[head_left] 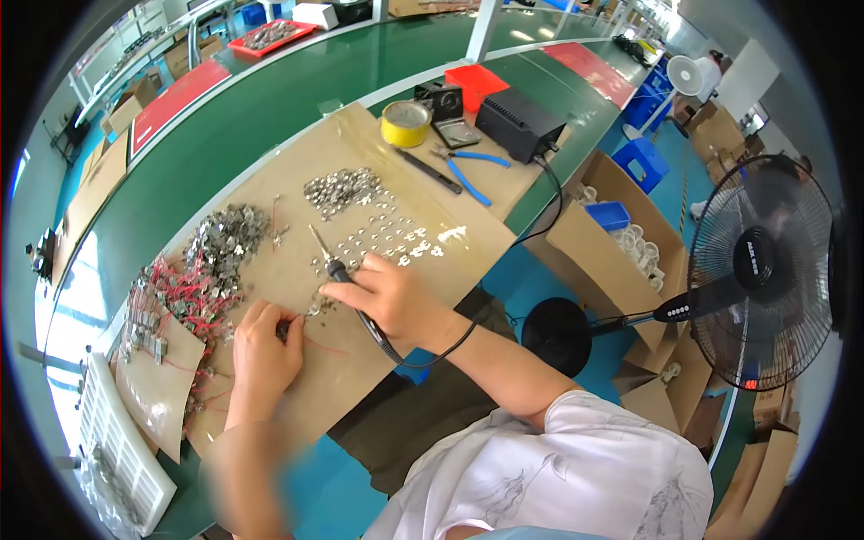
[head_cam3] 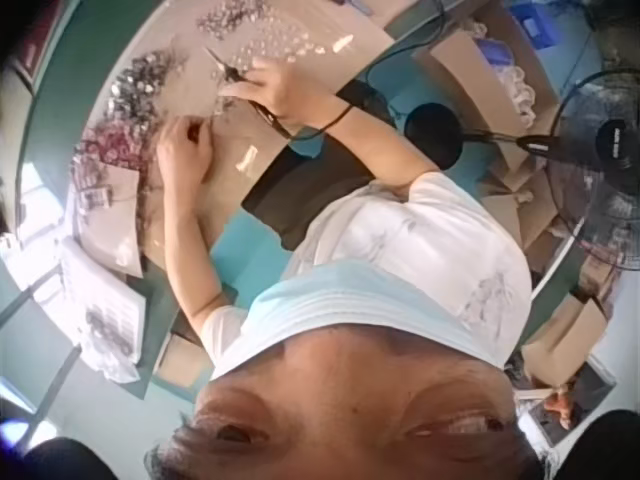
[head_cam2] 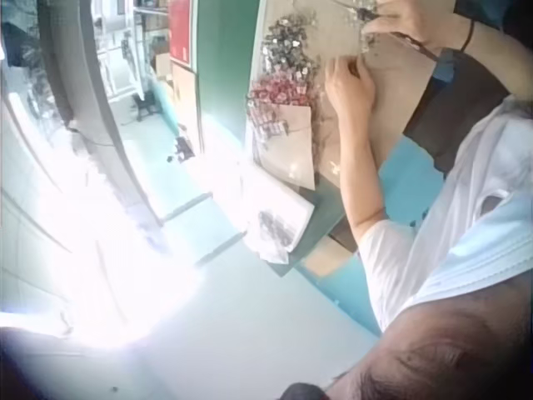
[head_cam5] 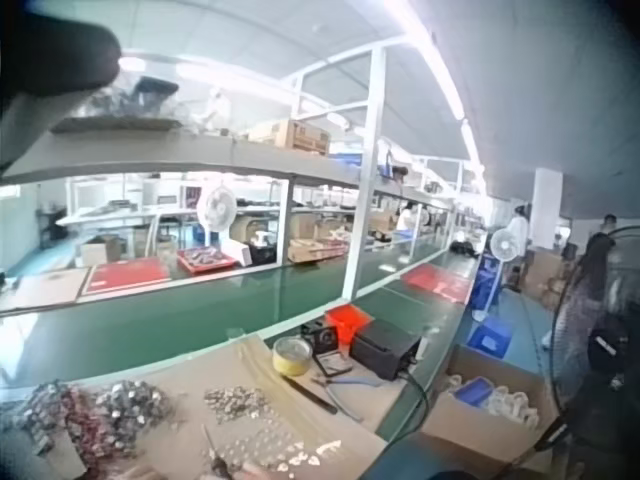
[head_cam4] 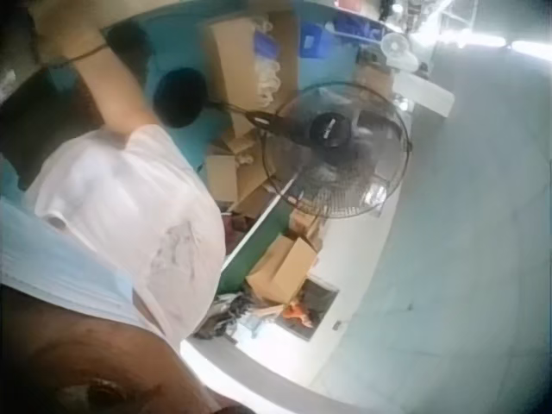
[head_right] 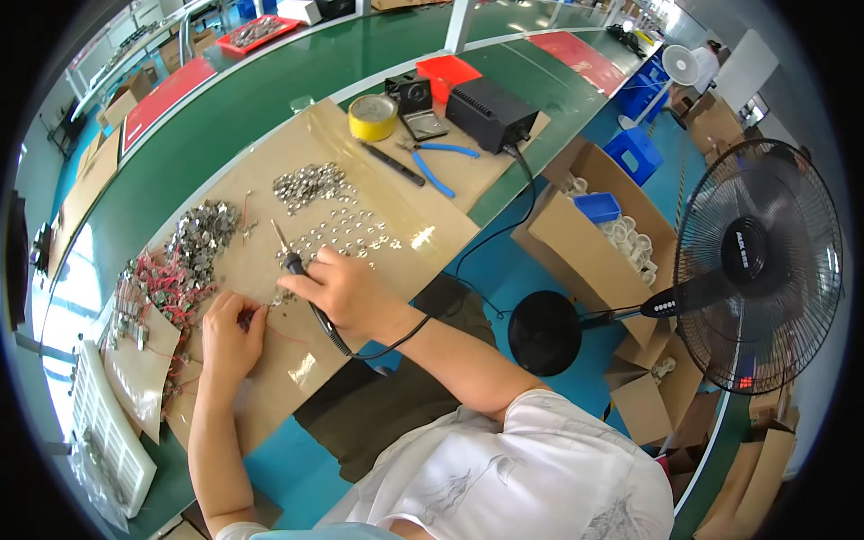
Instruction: Soldering electrical wires onto small circuit boards and components on an electronics assembly line.
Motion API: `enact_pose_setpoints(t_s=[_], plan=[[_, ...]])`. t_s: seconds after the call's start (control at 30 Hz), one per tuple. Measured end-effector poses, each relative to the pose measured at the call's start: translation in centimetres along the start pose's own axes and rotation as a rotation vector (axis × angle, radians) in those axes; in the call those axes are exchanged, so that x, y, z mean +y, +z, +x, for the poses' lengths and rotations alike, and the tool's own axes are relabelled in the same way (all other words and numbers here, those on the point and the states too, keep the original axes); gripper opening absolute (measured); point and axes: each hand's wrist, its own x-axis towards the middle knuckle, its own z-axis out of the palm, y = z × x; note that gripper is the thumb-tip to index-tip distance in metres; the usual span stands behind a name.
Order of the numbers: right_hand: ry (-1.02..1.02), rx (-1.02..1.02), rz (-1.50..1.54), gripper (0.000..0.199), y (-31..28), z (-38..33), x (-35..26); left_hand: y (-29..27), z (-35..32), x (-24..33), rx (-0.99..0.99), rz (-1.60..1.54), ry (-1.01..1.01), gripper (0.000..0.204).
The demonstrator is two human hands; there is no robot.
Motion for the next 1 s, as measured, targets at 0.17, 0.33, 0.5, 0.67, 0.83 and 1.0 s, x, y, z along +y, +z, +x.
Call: enact_pose_setpoints(t_s=[0.17, 0.33, 0.5, 0.67, 0.83, 1.0], plan=[[-0.027, -0.032, 0.052, 0.044, -0.4, 0.6, 0.1, -0.4, 0.0, -0.2, -0.052, 0.023, -0.059, 0.01], [-0.046, -0.009, 0.026, 0.041, -0.2, 0.8, 0.3, -0.1, 0.1, -0.3, -0.058, -0.005, -0.079, 0.011], [-0.035, -0.041, 0.063, 0.039, 0.3, 0.7, 0.3, 0.0, -0.1, -0.2, -0.077, -0.006, -0.097, 0.013], [-0.041, -0.032, 0.063, 0.038, 0.2, 1.1, -0.2, -0.4, -0.2, -0.2, -0.071, -0.012, -0.091, 0.013], [-0.046, -0.048, 0.044, 0.038, -0.1, 1.0, 0.0, -0.2, -0.1, -0.5, -0.045, 0.027, -0.075, 0.012], [-0.069, -0.042, 0.069, 0.039, 0.0, 1.0, 0.1, -1.7, 0.3, -1.5, -0.01, 0.092, -0.089, 0.012]])
